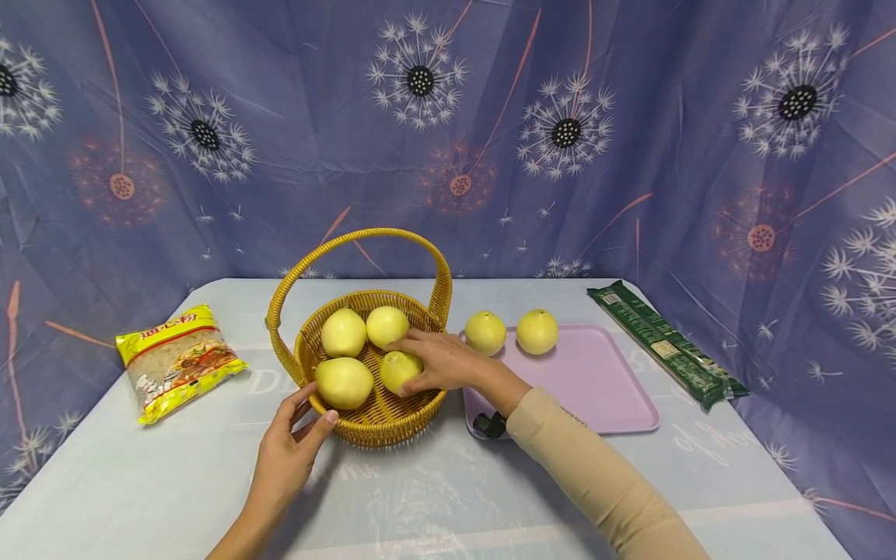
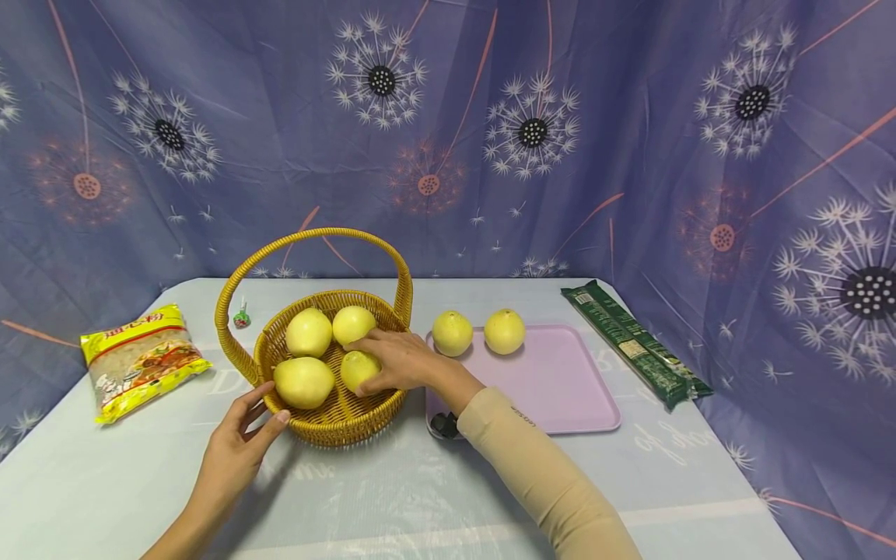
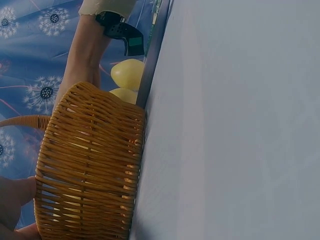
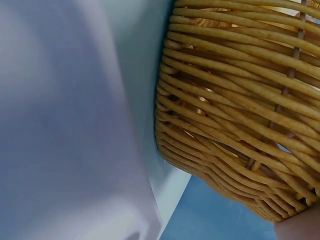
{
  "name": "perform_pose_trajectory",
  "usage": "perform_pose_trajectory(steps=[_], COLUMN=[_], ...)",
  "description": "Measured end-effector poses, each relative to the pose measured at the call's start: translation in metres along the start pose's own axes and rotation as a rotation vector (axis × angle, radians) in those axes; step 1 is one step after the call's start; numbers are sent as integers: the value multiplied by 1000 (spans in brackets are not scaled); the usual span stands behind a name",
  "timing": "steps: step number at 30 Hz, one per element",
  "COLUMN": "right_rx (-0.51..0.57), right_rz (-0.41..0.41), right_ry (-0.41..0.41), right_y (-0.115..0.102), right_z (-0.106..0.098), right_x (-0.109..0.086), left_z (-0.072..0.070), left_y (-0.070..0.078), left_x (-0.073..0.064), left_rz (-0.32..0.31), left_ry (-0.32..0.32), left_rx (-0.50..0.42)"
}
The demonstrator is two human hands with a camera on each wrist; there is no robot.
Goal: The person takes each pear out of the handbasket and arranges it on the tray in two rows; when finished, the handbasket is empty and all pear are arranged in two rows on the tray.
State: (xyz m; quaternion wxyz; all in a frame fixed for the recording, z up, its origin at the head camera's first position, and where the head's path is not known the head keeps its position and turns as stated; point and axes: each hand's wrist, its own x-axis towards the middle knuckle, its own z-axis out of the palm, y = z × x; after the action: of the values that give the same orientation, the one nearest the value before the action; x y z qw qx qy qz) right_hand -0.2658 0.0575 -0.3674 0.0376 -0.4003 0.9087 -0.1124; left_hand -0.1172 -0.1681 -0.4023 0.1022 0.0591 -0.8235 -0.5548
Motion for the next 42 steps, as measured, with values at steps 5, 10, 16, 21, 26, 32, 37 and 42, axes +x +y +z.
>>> perform_pose_trajectory(steps=[5,10,16,21,26,32,37,42], right_rx=[21,57,114,180,213,246,276,316], right_rz=[14,37,45,36,2,-34,-50,-60], right_ry=[16,45,86,126,164,218,271,309], right_y=[-1,0,3,5,8,9,9,9], right_z=[-1,0,1,0,0,0,-6,-13], right_x=[0,-1,-2,-4,-4,-7,-13,-21], left_z=[0,-1,-1,0,0,-1,-1,-1], left_y=[0,0,1,2,2,2,1,2], left_x=[0,0,0,0,1,0,0,0], left_rz=[3,-5,-15,-22,-24,-18,-17,-18], left_ry=[1,-9,-15,-21,-19,-15,-11,-8], left_rx=[6,-1,-3,-10,-11,-8,-7,-4])
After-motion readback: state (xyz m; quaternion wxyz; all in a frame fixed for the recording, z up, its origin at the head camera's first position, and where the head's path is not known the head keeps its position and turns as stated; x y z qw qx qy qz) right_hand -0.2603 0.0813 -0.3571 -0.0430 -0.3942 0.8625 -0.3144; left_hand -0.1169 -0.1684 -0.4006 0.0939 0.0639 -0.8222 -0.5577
